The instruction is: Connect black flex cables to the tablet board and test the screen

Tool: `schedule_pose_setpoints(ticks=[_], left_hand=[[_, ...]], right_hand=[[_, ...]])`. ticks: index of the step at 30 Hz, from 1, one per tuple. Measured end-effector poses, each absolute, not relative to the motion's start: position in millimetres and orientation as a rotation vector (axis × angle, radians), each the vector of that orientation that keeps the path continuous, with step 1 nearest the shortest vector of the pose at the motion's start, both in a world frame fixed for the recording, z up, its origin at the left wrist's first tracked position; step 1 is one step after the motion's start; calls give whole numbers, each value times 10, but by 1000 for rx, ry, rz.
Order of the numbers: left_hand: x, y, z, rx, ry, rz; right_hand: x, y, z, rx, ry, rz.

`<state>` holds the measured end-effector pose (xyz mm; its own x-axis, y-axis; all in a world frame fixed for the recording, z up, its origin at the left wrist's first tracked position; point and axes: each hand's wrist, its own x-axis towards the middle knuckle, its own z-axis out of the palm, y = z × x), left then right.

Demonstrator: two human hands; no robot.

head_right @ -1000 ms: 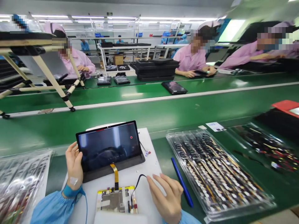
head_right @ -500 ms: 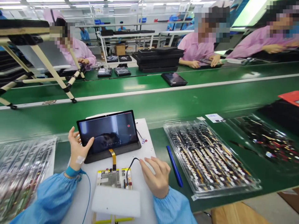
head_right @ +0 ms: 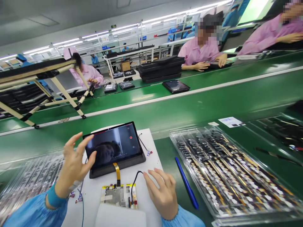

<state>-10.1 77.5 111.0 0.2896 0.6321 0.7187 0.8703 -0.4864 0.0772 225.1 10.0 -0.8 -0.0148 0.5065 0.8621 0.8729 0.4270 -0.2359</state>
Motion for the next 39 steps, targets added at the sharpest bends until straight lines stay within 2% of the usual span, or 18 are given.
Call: schedule_pose_setpoints(ticks=[3, 7, 17, 31, 36, 39], left_hand=[[40, 912, 1216, -2248, -1267, -795], [226, 1139, 1230, -2200, -1234, -806], [634, 1412, 655, -2337, -1250, -533], [483, 1196, 645, -2322, -1287, -560], [157, 1021, 605, -2346, -1464, -564], [-108, 932, 536, -2294, -1639, -697]], right_hand=[[2249, 109, -2, -1202, -1660, -440], [2257, 117, -35, -1202, -1627, -423], [2259, 121, -59, -1211, -1606, -409], [2249, 106, -14, -1216, -1579, -409], [2215, 124, 50, -1211, -1571, -425], [2193, 130, 65, -1219, -1547, -435]])
